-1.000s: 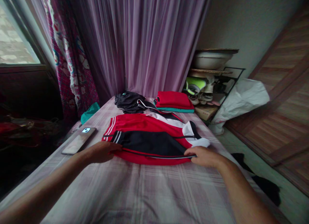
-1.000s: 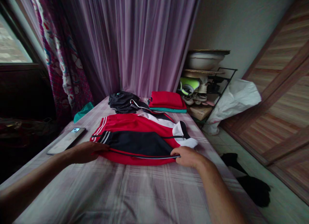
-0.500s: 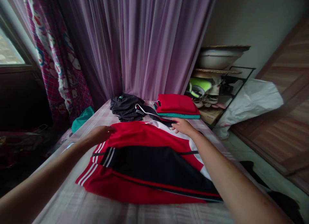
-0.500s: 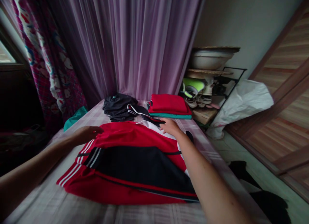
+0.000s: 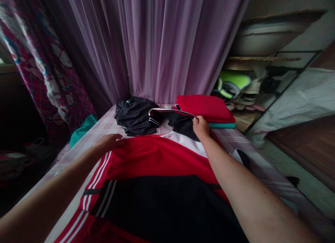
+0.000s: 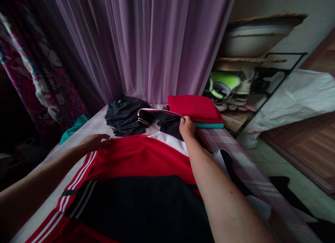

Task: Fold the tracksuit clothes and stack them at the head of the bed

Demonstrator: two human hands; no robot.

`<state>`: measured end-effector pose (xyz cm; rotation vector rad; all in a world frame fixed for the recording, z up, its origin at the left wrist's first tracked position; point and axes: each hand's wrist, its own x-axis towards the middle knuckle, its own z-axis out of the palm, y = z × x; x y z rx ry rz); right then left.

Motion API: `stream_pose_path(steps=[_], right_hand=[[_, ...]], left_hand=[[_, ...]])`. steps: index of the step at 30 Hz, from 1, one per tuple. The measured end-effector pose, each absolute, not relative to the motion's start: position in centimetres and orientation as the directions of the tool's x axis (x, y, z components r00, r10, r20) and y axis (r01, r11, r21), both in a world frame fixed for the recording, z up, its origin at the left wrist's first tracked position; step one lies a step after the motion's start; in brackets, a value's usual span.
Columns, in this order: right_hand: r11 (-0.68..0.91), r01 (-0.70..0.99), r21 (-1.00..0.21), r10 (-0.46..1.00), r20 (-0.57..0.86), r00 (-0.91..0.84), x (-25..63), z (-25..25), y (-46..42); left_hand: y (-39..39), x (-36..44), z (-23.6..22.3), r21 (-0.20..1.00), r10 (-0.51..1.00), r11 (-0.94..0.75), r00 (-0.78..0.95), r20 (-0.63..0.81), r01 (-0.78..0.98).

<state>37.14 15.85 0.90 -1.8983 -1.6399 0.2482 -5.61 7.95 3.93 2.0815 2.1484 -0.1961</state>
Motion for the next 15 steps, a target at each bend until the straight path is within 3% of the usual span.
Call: stream_pose_path(steps=[4,9,11,15], right_hand=[[-0.043,0.887,-0.46,0.938,0.288,0.195,38.4,-0.8,15.2],[0.105,0.876,-0.471,0.853,0.495,0.164,38.9,-1.1,14.6],[0.058,0.848,-0.526,0.881,0.427,0.205,39.5,-0.9,14.5],[-0.138,0.723,-0.677,0.933,0.157,0.325,41.1,-0.1,14.1]], left_hand=[[8.3,-4.6,4.9,-0.045,0.965,0.004,-0.016,-0.26,0.999],[8.3,-3.2,6.3,-0.132,0.966,-0.012,-0.022,-0.258,0.991],[8.0,-3.0,6.1,-0.158,0.977,0.001,-0.035,-0.211,0.987],[6.9,-2.9,5.5,-0.174,0.982,0.008,-0.041,-0.183,0.985]])
